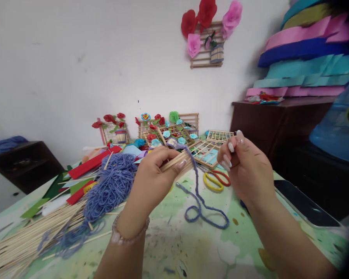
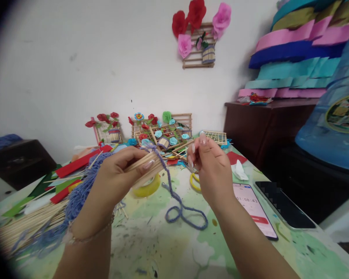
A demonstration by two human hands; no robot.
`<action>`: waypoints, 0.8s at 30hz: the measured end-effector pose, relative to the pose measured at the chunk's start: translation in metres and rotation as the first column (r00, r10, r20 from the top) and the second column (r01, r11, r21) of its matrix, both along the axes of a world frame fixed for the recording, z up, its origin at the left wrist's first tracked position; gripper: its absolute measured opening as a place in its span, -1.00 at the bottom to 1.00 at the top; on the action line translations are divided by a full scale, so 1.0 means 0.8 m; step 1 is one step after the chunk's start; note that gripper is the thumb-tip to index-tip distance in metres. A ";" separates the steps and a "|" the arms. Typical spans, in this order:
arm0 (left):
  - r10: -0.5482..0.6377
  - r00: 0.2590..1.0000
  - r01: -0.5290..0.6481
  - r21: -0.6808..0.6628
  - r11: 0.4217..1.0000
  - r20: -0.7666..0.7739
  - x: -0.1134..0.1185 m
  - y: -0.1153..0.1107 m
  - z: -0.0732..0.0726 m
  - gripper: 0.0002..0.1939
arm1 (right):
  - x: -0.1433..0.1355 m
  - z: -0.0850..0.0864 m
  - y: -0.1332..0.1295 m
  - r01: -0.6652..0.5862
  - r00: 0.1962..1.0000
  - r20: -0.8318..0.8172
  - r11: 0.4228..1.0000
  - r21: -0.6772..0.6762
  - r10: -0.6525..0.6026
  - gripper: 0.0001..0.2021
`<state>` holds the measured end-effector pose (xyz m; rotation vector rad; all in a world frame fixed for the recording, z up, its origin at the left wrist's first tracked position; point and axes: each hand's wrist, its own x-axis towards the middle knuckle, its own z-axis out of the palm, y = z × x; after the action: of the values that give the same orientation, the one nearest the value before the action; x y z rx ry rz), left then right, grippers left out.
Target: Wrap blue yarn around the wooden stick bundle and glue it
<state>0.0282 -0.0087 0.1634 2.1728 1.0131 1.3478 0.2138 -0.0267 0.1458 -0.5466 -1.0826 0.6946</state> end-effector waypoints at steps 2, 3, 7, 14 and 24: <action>0.019 1.000 -0.019 -0.001 1.000 -0.022 0.001 0.004 -0.001 -0.89 | 0.000 0.000 -0.002 0.027 0.999 0.020 1.000 0.003 -0.027 -0.72; 0.020 0.999 -0.020 0.000 1.000 -0.032 0.002 0.005 -0.001 -0.88 | -0.001 -0.001 -0.002 0.038 0.999 0.036 0.999 -0.004 -0.038 -0.75; -0.029 0.998 0.029 0.000 1.000 -0.059 0.007 -0.001 -0.001 -0.89 | -0.009 -0.004 -0.003 0.055 0.989 0.141 0.997 -0.058 -0.046 -0.84; -0.045 0.996 0.047 0.022 0.999 -0.078 0.011 -0.002 -0.003 -0.92 | -0.016 -0.006 -0.006 0.113 0.970 0.223 0.990 -0.088 -0.091 -0.82; -0.073 0.987 0.097 0.172 0.980 -0.139 0.014 -0.009 -0.006 -0.88 | -0.013 -0.017 0.004 -0.239 0.928 0.171 0.880 -0.411 0.332 -0.71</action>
<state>0.0394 -0.0158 0.1588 2.4370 0.8630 1.3138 0.2032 -0.0234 0.1324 -0.8309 -1.2750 1.1413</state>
